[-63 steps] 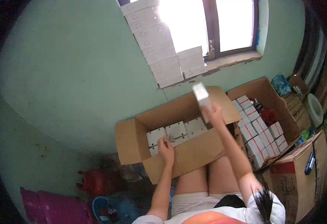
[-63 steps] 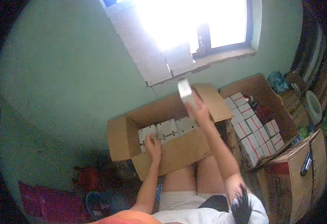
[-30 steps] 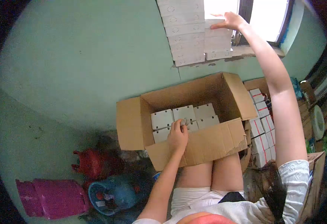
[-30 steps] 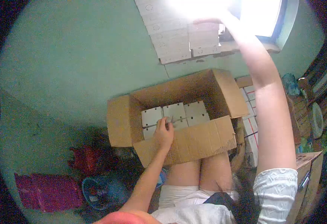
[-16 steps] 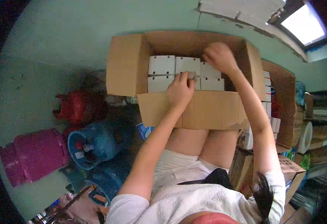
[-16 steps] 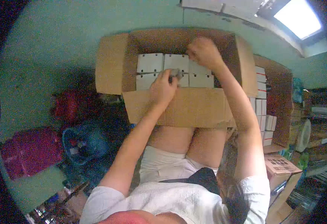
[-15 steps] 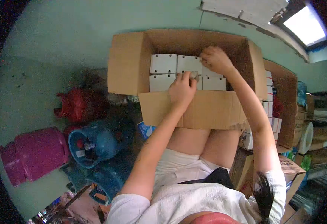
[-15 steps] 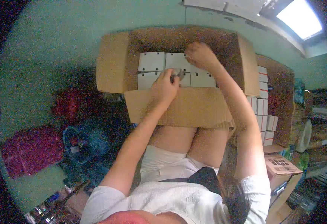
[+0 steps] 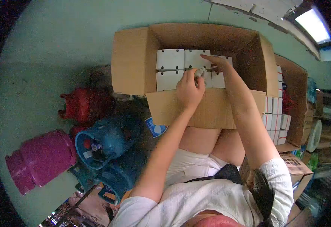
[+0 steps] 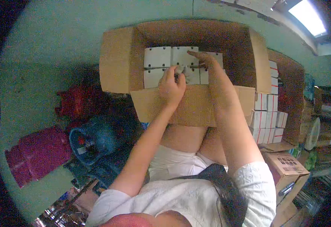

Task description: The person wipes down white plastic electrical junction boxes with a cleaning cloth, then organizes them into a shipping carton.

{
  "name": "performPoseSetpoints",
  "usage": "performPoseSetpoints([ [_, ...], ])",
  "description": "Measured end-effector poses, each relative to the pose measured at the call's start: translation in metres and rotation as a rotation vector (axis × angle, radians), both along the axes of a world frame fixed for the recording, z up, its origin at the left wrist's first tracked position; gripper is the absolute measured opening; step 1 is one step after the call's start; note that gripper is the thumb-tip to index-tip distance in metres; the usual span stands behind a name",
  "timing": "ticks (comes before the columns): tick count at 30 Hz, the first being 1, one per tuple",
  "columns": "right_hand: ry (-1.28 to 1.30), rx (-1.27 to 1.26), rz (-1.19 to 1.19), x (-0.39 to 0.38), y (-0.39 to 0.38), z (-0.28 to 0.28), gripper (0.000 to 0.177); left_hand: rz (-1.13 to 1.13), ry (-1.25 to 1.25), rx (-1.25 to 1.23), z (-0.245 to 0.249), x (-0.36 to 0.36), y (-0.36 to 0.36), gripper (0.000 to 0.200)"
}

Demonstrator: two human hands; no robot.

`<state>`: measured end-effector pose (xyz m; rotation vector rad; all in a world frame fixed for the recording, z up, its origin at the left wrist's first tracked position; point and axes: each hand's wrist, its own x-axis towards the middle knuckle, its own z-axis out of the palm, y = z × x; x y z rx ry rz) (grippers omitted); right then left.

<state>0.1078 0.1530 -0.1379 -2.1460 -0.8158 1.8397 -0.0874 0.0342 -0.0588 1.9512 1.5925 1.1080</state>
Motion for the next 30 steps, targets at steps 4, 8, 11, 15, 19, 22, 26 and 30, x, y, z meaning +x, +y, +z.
performPoseSetpoints([
  [4, 0.054, 0.06, -0.032, 0.015, 0.01, -0.031, 0.086, -0.009, -0.016, -0.03, 0.008, 0.0, 0.0, 0.031],
  [8, 0.104, 0.197, -0.165, 0.018, 0.036, -0.099, 0.06, 0.017, -0.017, -0.055, 0.016, 0.002, -0.002, 0.034],
  [11, 0.057, 0.375, -0.199, 0.001, 0.012, -0.027, 0.056, 0.042, -0.041, -0.082, 0.005, 0.003, -0.003, 0.039],
  [15, 0.259, 0.426, -0.534, 0.013, -0.01, 0.017, 0.052, 0.051, -0.108, -0.118, 0.004, 0.004, -0.002, 0.041],
  [19, 0.745, 0.501, -0.815, 0.037, -0.079, 0.081, 0.062, 0.057, -0.145, -0.226, 0.021, 0.007, -0.011, 0.038],
  [22, 0.499, 0.925, -0.925, 0.048, -0.13, 0.099, 0.065, 0.044, -0.156, -0.106, 0.022, 0.011, -0.017, 0.039],
  [26, 0.3, 1.062, -0.99, 0.037, -0.154, 0.101, 0.073, -0.031, -0.077, 0.162, 0.012, 0.015, -0.014, 0.029],
  [30, 0.15, 1.097, -0.906, 0.037, -0.154, 0.09, 0.066, -0.038, 0.164, 0.371, 0.047, 0.052, -0.02, 0.027],
])
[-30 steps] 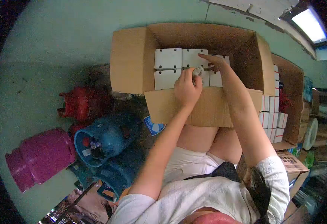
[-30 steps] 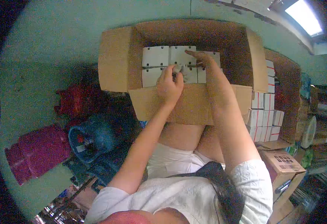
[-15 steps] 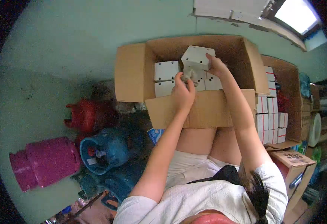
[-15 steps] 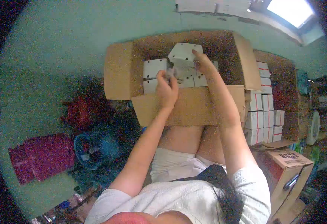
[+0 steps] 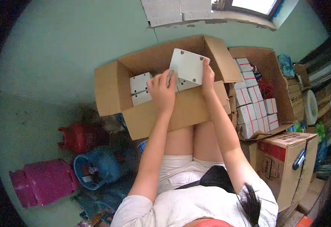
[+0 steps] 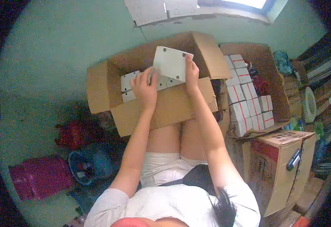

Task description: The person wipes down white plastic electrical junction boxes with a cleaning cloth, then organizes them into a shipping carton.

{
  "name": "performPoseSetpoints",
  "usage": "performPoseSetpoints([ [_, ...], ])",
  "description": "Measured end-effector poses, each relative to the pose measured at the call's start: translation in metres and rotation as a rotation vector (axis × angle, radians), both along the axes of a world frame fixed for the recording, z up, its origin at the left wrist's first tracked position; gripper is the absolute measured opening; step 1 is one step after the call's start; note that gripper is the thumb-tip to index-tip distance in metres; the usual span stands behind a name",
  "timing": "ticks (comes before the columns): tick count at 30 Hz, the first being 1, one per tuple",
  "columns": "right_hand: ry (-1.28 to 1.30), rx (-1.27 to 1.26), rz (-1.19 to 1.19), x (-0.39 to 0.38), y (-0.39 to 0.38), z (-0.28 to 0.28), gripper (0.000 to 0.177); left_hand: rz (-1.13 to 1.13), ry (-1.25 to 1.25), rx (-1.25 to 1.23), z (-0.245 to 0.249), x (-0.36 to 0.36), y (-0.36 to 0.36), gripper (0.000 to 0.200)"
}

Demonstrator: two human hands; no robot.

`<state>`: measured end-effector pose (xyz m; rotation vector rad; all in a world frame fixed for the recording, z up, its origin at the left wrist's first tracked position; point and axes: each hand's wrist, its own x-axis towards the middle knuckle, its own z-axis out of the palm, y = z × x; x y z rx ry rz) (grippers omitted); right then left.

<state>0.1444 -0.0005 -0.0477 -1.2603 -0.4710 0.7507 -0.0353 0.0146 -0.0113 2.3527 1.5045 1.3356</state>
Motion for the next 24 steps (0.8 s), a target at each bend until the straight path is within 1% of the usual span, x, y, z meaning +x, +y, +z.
performPoseSetpoints([
  [1, 0.006, 0.017, 0.028, -0.001, 0.002, 0.002, 0.065, -0.031, -0.004, 0.056, 0.007, 0.014, 0.002, 0.028],
  [2, 0.077, 0.022, 0.049, 0.0, 0.002, 0.004, 0.063, -0.063, -0.007, 0.115, 0.011, 0.025, 0.001, 0.029],
  [3, 0.077, 0.022, 0.05, 0.001, 0.002, 0.003, 0.063, -0.062, -0.007, 0.115, 0.004, 0.032, 0.0, 0.029],
  [5, 0.18, 0.084, 0.029, 0.006, 0.004, 0.0, 0.063, -0.18, 0.13, 0.173, -0.01, 0.048, 0.001, 0.024],
  [6, 0.181, 0.091, 0.028, 0.007, 0.003, 0.006, 0.063, -0.181, 0.131, 0.18, -0.008, 0.052, -0.005, 0.024],
  [8, 0.305, 0.1, 0.043, 0.004, -0.004, 0.013, 0.066, -0.392, 0.29, 0.311, -0.008, 0.053, -0.02, 0.02],
  [9, 0.312, 0.102, 0.044, 0.003, -0.005, 0.016, 0.066, -0.393, 0.298, 0.312, -0.004, 0.053, -0.015, 0.02],
  [11, 0.331, 0.206, 0.035, 0.0, -0.007, 0.018, 0.069, -0.215, 0.161, 0.186, 0.004, 0.046, 0.003, 0.019],
  [12, 0.341, 0.205, 0.035, -0.001, -0.007, 0.015, 0.069, -0.214, 0.171, 0.184, 0.007, 0.043, 0.009, 0.019],
  [14, 0.357, 0.2, -0.011, -0.001, -0.004, 0.014, 0.07, -0.026, 0.032, 0.148, 0.014, 0.037, 0.02, 0.019],
  [15, 0.365, 0.207, -0.009, 0.0, -0.002, 0.013, 0.07, -0.026, 0.04, 0.156, 0.012, 0.038, 0.018, 0.019],
  [17, 0.281, 0.133, -0.016, 0.003, 0.0, 0.012, 0.071, -0.158, 0.143, 0.146, 0.002, 0.045, 0.003, 0.018],
  [18, 0.282, 0.135, -0.017, 0.002, -0.001, 0.013, 0.071, -0.159, 0.144, 0.148, 0.002, 0.047, -0.004, 0.018],
  [20, 0.326, 0.204, 0.034, 0.003, -0.003, 0.014, 0.072, -0.38, 0.217, 0.201, 0.003, 0.052, -0.014, 0.018],
  [21, 0.326, 0.202, 0.029, 0.004, -0.003, 0.014, 0.072, -0.385, 0.217, 0.198, 0.007, 0.053, -0.01, 0.018],
  [23, 0.421, 0.251, 0.004, 0.003, -0.003, 0.011, 0.071, -0.211, 0.309, 0.221, 0.014, 0.05, 0.005, 0.02],
  [24, 0.425, 0.246, 0.001, 0.002, -0.005, 0.012, 0.071, -0.213, 0.314, 0.216, 0.013, 0.051, 0.011, 0.02],
])
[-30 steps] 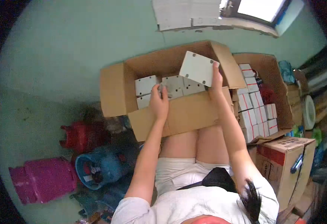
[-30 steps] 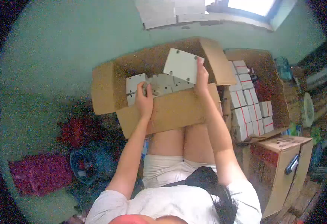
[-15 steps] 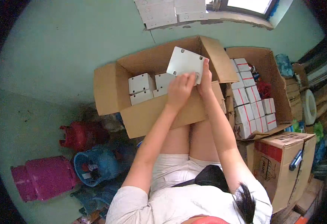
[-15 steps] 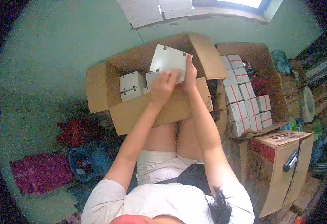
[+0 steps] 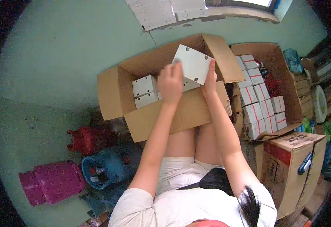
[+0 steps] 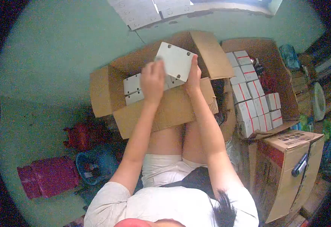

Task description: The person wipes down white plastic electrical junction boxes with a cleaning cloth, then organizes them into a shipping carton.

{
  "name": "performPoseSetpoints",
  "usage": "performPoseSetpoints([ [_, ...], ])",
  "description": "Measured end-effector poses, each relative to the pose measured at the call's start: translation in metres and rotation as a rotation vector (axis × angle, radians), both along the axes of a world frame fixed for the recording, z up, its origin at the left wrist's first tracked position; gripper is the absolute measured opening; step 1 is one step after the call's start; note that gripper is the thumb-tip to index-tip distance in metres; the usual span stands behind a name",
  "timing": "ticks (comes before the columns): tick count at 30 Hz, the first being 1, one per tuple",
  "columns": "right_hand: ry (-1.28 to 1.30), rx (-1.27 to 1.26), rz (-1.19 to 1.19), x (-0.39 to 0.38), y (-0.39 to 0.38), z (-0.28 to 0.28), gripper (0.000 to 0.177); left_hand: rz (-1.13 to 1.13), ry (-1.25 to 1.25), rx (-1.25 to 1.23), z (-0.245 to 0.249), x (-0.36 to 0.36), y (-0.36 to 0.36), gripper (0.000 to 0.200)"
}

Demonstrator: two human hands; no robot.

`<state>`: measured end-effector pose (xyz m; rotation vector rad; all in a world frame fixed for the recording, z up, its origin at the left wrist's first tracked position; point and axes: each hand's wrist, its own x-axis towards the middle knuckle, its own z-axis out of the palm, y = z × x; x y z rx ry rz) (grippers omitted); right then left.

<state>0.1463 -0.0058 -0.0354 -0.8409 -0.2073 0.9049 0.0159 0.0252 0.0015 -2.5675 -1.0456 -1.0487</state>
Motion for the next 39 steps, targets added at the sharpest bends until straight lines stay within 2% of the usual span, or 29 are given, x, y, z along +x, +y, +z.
performPoseSetpoints([
  [2, -0.1, -0.029, 0.014, -0.002, -0.001, 0.006, 0.072, 0.178, -0.203, 0.031, 0.0, 0.001, 0.008, 0.02],
  [3, -0.096, -0.026, 0.019, -0.001, 0.001, 0.004, 0.072, 0.182, -0.2, 0.035, -0.005, 0.003, 0.003, 0.02],
  [5, -0.166, -0.136, 0.005, 0.003, 0.005, -0.003, 0.072, -0.108, -0.044, -0.077, -0.022, 0.012, -0.017, 0.021],
  [6, -0.167, -0.136, 0.01, 0.003, 0.002, -0.003, 0.072, -0.103, -0.044, -0.078, -0.017, 0.012, -0.023, 0.021],
  [8, -0.08, -0.108, 0.058, 0.004, -0.002, -0.003, 0.075, -0.341, -0.045, -0.043, -0.007, 0.013, -0.029, 0.024],
  [9, -0.082, -0.111, 0.058, 0.004, -0.001, -0.004, 0.075, -0.341, -0.047, -0.045, -0.004, 0.013, -0.024, 0.024],
  [11, -0.056, -0.09, -0.02, 0.003, 0.001, -0.007, 0.075, -0.077, -0.119, -0.048, 0.001, 0.012, -0.009, 0.028],
  [15, -0.13, -0.138, -0.029, 0.004, 0.006, -0.012, 0.074, -0.001, -0.084, -0.067, -0.002, 0.015, -0.019, 0.03],
  [17, -0.214, -0.183, 0.003, 0.009, 0.003, -0.02, 0.073, -0.31, 0.037, -0.039, -0.009, 0.016, -0.035, 0.031],
  [19, -0.15, -0.189, -0.022, 0.003, 0.004, -0.013, 0.07, -0.307, 0.038, -0.044, -0.003, 0.013, -0.026, 0.031],
  [21, -0.273, -0.209, -0.014, 0.003, 0.006, -0.017, 0.064, -0.146, -0.033, -0.055, 0.004, 0.014, -0.01, 0.03],
  [25, -0.288, -0.053, 0.028, 0.0, 0.011, -0.017, 0.055, -0.209, -0.12, -0.063, 0.008, 0.023, 0.003, 0.028],
  [26, -0.288, -0.104, 0.001, 0.0, 0.007, -0.014, 0.053, -0.3, -0.095, -0.076, 0.004, 0.021, -0.001, 0.03],
  [27, -0.286, -0.102, 0.002, -0.001, 0.008, -0.018, 0.053, -0.298, -0.092, -0.074, 0.001, 0.017, -0.01, 0.03],
  [29, -0.117, 0.019, 0.052, 0.005, 0.01, -0.028, 0.052, -0.334, -0.048, -0.121, -0.004, 0.012, -0.028, 0.035],
  [30, -0.152, -0.027, 0.05, 0.002, 0.008, -0.019, 0.051, -0.342, -0.051, -0.115, -0.003, 0.013, -0.023, 0.035],
  [33, -0.315, -0.072, 0.106, 0.001, 0.008, -0.025, 0.051, -0.228, -0.031, -0.071, -0.003, 0.013, -0.012, 0.038],
  [34, -0.334, -0.068, 0.151, 0.002, 0.008, -0.027, 0.05, -0.185, -0.11, -0.098, 0.006, 0.018, -0.004, 0.039],
  [36, -0.311, -0.064, 0.138, 0.002, 0.009, -0.027, 0.05, -0.148, -0.204, -0.102, 0.018, 0.024, 0.002, 0.042],
  [39, -0.267, -0.075, 0.088, 0.004, 0.01, -0.027, 0.052, -0.192, -0.131, -0.059, -0.005, 0.028, -0.007, 0.041],
])
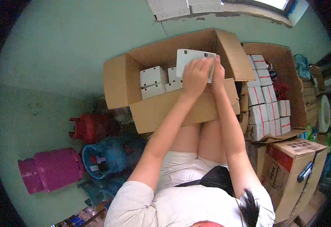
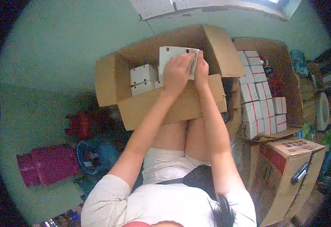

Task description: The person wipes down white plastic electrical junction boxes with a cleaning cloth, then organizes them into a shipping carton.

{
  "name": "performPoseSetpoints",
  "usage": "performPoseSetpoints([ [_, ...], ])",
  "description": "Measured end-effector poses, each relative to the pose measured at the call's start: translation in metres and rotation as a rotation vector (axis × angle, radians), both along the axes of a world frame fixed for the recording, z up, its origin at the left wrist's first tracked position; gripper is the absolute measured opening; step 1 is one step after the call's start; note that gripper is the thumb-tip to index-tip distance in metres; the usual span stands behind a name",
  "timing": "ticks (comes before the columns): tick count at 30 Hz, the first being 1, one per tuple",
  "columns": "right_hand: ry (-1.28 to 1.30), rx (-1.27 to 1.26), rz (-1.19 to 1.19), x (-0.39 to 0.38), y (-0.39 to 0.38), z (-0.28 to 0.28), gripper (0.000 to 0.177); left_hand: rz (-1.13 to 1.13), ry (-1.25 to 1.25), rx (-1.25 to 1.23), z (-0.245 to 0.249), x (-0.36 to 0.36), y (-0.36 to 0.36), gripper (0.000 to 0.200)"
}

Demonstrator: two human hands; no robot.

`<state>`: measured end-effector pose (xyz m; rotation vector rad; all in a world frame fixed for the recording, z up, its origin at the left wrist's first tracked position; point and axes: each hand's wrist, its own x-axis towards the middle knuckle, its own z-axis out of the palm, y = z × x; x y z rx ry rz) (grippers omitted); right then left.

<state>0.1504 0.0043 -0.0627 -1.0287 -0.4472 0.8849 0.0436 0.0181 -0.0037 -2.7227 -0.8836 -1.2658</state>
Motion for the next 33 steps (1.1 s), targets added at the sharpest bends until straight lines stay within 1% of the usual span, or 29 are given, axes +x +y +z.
performPoseSetpoints([
  [1, 0.054, 0.014, 0.0, 0.001, -0.001, 0.0, 0.052, -0.017, 0.007, -0.053, -0.002, -0.001, -0.012, 0.039],
  [2, 0.105, 0.029, -0.002, 0.003, -0.003, 0.001, 0.052, -0.026, 0.006, -0.047, -0.005, -0.006, -0.022, 0.039],
  [4, 0.083, 0.044, -0.016, 0.003, -0.005, 0.01, 0.052, 0.001, 0.043, -0.03, -0.009, -0.014, -0.034, 0.035],
  [5, 0.064, -0.004, -0.021, 0.001, -0.005, 0.014, 0.052, 0.001, 0.038, -0.032, -0.009, -0.014, -0.027, 0.035],
  [7, 0.048, -0.082, 0.007, -0.002, -0.004, 0.012, 0.053, 0.167, -0.013, -0.006, -0.002, -0.013, -0.008, 0.033],
  [8, 0.05, -0.089, 0.017, -0.003, -0.003, 0.009, 0.053, 0.177, -0.011, -0.013, 0.003, -0.01, 0.002, 0.033],
  [10, 0.031, -0.034, -0.018, -0.004, -0.002, 0.01, 0.054, 0.304, -0.094, -0.016, 0.014, -0.004, 0.017, 0.029],
  [11, 0.067, -0.072, -0.015, 0.001, 0.002, 0.001, 0.054, 0.281, -0.042, -0.004, 0.014, 0.0, 0.017, 0.029],
  [12, 0.067, -0.065, -0.014, 0.001, 0.0, 0.004, 0.054, 0.282, -0.042, 0.002, 0.009, 0.002, 0.012, 0.029],
  [14, 0.087, -0.081, -0.033, 0.001, -0.006, 0.013, 0.053, 0.051, 0.003, 0.027, -0.007, 0.001, -0.006, 0.034],
  [15, 0.085, -0.076, -0.041, 0.003, -0.007, 0.014, 0.053, 0.043, 0.0, 0.032, -0.008, -0.002, -0.013, 0.034],
  [17, 0.103, -0.088, -0.025, 0.005, -0.009, 0.011, 0.057, -0.093, 0.105, 0.076, -0.008, -0.013, -0.021, 0.035],
  [18, 0.111, -0.101, -0.011, 0.004, -0.01, 0.01, 0.059, -0.095, 0.1, 0.072, -0.006, -0.014, -0.013, 0.035],
  [20, 0.098, -0.134, -0.025, 0.001, -0.01, 0.017, 0.061, 0.151, 0.067, 0.05, 0.003, -0.016, 0.01, 0.036],
  [21, 0.113, -0.119, -0.029, 0.0, -0.009, 0.018, 0.061, 0.267, 0.009, 0.031, 0.018, -0.017, 0.012, 0.037],
  [22, 0.128, -0.1, -0.034, 0.0, -0.006, 0.019, 0.061, 0.271, 0.011, 0.031, 0.016, -0.017, 0.013, 0.037],
  [23, 0.137, -0.077, -0.032, 0.006, 0.0, 0.004, 0.061, 0.27, 0.0, 0.044, 0.011, -0.014, 0.013, 0.038],
  [24, 0.137, -0.074, -0.029, 0.007, -0.001, 0.003, 0.061, 0.267, -0.011, 0.059, 0.009, -0.009, 0.012, 0.039],
  [25, 0.161, -0.082, 0.002, 0.008, -0.003, 0.004, 0.058, 0.133, 0.022, -0.065, 0.011, -0.008, -0.002, 0.035],
  [26, 0.183, -0.091, 0.031, 0.01, -0.004, 0.005, 0.057, 0.132, 0.019, -0.061, 0.008, -0.009, -0.011, 0.035],
  [28, 0.162, -0.129, 0.003, 0.009, -0.007, 0.01, 0.058, -0.023, 0.115, 0.096, 0.005, -0.008, -0.025, 0.034],
  [29, 0.146, -0.17, -0.022, 0.009, -0.009, 0.012, 0.059, 0.049, 0.158, 0.121, 0.005, -0.009, -0.02, 0.033],
  [30, 0.142, -0.175, -0.024, 0.008, -0.008, 0.014, 0.059, 0.046, 0.153, 0.115, 0.012, -0.01, -0.011, 0.033],
  [32, 0.213, -0.068, -0.056, 0.002, -0.006, 0.017, 0.066, 0.331, 0.0, 0.025, 0.021, -0.012, 0.006, 0.032],
  [33, 0.175, -0.038, -0.056, -0.001, -0.008, 0.022, 0.069, 0.337, -0.002, 0.021, 0.021, -0.011, 0.007, 0.032],
])
